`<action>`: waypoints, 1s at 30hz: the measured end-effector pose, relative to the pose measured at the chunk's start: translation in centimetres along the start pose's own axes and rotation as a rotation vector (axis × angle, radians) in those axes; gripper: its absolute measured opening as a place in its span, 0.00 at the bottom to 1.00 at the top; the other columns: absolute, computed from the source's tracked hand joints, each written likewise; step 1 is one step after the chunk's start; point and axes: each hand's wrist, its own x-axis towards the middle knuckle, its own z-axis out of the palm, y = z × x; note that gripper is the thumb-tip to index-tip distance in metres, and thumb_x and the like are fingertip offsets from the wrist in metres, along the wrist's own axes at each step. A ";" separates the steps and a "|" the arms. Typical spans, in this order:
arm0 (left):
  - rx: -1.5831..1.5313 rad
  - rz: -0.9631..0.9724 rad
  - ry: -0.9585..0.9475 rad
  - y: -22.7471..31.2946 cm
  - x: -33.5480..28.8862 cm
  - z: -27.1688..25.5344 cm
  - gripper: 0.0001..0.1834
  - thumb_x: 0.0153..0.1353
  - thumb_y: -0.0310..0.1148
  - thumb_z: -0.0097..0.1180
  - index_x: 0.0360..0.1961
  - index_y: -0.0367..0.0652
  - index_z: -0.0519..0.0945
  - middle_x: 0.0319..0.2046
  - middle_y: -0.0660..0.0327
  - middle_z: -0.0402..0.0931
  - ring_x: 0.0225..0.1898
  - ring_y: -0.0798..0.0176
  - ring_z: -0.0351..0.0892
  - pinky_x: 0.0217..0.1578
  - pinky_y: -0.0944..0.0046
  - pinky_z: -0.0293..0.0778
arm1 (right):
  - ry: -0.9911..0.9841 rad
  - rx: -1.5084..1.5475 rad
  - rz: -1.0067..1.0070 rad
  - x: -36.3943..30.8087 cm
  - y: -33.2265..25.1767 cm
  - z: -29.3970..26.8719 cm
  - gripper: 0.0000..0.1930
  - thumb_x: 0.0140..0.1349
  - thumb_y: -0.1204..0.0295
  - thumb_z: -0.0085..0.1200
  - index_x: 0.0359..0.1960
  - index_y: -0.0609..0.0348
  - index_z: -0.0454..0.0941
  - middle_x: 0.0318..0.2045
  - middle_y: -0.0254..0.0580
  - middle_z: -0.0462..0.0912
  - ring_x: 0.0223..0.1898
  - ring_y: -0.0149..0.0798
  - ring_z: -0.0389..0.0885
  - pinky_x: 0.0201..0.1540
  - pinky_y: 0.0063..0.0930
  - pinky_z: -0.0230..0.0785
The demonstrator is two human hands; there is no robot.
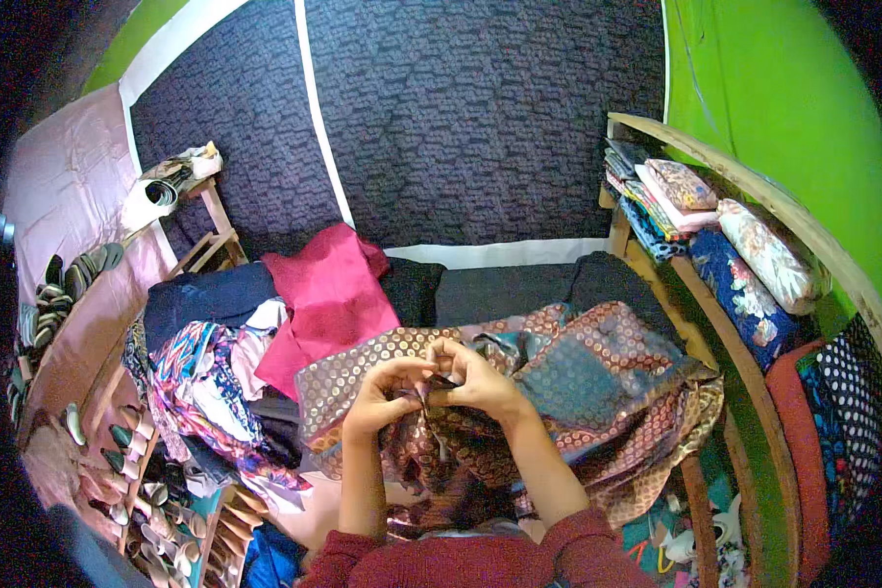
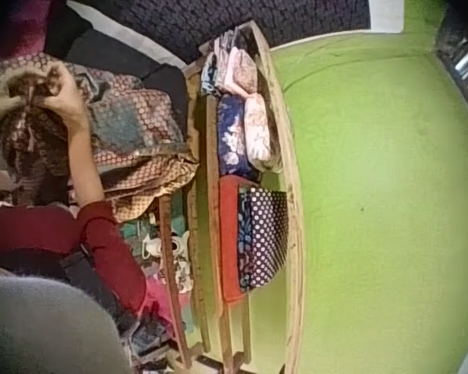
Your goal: Unfolding, smoothing out, and folding a large patterned piece of fabric on a flat surface.
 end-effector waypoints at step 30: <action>-0.062 0.268 0.579 -2.4 4.8 -2.5 0.06 0.49 0.19 0.52 0.29 0.40 0.73 0.27 0.69 0.70 0.30 0.77 0.67 0.33 0.78 0.63 | -0.020 -1.274 0.428 -8.1 9.9 -4.6 0.39 0.48 0.71 0.52 0.60 0.53 0.43 0.61 0.56 0.41 0.58 0.54 0.52 0.55 0.40 0.54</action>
